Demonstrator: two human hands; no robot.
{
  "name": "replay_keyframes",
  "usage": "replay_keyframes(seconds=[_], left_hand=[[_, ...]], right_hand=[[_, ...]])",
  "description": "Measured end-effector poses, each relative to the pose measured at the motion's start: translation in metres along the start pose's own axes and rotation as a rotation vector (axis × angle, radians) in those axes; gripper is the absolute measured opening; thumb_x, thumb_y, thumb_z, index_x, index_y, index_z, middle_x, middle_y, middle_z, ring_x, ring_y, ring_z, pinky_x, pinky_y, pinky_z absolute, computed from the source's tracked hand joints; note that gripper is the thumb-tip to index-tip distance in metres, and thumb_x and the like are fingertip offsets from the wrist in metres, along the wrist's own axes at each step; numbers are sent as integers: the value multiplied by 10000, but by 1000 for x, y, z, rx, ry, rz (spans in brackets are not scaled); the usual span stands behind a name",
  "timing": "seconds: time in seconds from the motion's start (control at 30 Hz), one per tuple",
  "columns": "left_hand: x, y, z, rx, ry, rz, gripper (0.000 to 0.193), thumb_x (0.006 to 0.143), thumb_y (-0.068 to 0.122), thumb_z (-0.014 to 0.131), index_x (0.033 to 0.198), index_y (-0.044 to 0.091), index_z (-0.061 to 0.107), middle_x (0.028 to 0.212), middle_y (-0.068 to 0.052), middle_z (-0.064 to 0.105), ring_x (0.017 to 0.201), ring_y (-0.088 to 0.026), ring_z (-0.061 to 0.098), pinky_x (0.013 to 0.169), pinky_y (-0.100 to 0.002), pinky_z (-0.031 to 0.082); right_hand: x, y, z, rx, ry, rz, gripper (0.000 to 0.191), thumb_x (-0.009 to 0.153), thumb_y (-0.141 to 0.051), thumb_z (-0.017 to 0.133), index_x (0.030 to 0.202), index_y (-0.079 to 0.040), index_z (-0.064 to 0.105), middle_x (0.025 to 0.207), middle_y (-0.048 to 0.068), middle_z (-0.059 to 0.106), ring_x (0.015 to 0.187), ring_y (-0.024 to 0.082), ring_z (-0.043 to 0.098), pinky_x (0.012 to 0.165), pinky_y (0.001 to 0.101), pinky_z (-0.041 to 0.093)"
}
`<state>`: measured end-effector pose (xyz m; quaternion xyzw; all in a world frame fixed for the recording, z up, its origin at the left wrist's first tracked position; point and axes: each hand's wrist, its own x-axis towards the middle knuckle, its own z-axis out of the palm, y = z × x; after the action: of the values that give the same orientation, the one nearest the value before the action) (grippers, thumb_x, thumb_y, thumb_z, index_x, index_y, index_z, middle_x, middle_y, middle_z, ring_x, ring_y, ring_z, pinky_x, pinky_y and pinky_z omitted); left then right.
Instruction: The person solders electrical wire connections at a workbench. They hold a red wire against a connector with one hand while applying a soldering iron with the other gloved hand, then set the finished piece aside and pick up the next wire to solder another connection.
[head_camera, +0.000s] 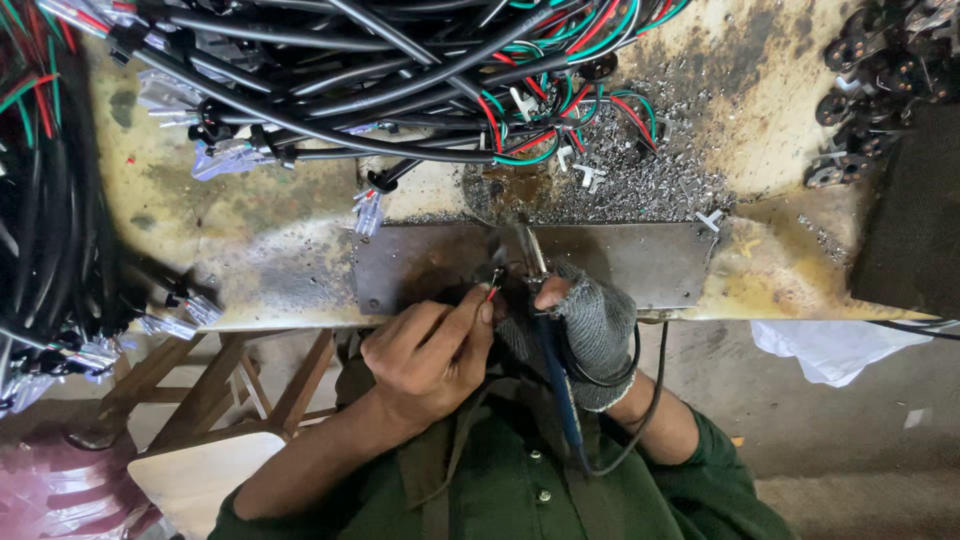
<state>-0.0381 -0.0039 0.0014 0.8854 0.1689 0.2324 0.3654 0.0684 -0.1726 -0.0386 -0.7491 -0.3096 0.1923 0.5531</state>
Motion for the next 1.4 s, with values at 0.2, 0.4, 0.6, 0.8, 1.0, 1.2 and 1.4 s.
replay_keyframes(seconds=[0.2, 0.4, 0.6, 0.8, 1.0, 1.2, 1.4], left_hand=[[29, -2, -24, -524, -398, -262, 79, 934, 97, 748, 957, 21, 743, 805, -86, 696, 668, -214, 705, 587, -330, 528], [46, -18, -40, -168, -503, -126, 62, 901, 123, 725, 906, 65, 703, 811, -95, 653, 717, -312, 673, 603, -424, 510], [47, -11, -32, 4, -523, -164, 111, 910, 204, 698, 887, 100, 668, 851, -91, 619, 800, -331, 663, 622, -466, 507], [48, -1, -26, 44, -466, -232, 119, 901, 218, 706, 863, 108, 679, 852, -85, 616, 819, -332, 660, 638, -481, 498], [47, -3, -27, -63, -479, -245, 82, 898, 191, 700, 883, 111, 699, 855, -69, 621, 835, -309, 665, 655, -464, 504], [47, 2, -22, -66, -436, -187, 101, 918, 161, 688, 952, 66, 688, 896, -135, 603, 867, -363, 635, 716, -479, 515], [46, 0, -24, -91, -447, -188, 90, 907, 145, 694, 945, 66, 677, 909, -132, 602, 884, -363, 631, 726, -482, 513]], right_hand=[[3, 2, -10, -263, -119, -191, 425, 790, -143, 869, 1062, -112, 544, 849, 57, 605, 706, 228, 621, 645, 343, 464], [13, -2, -13, -115, -225, -138, 368, 867, -65, 866, 1036, -128, 546, 797, 35, 550, 678, 204, 580, 637, 322, 472], [22, -13, -7, -300, -67, -224, 472, 795, -95, 889, 1037, -119, 485, 803, 43, 558, 665, 239, 576, 635, 353, 484], [20, -19, -4, -469, -23, -181, 471, 810, -165, 896, 1015, -100, 476, 783, 28, 579, 649, 235, 574, 623, 353, 461], [5, -6, -6, 1204, 146, 1056, 277, 840, -134, 743, 963, 55, 581, 1037, 164, 723, 897, 222, 683, 835, 344, 547], [-15, 11, -22, -453, -119, 8, 386, 860, -241, 928, 1002, -91, 602, 880, 34, 645, 820, 165, 625, 786, 287, 479], [-40, 9, -18, -394, 98, -113, 531, 854, -99, 860, 1212, -105, 468, 962, 9, 659, 776, 174, 641, 756, 275, 488]])
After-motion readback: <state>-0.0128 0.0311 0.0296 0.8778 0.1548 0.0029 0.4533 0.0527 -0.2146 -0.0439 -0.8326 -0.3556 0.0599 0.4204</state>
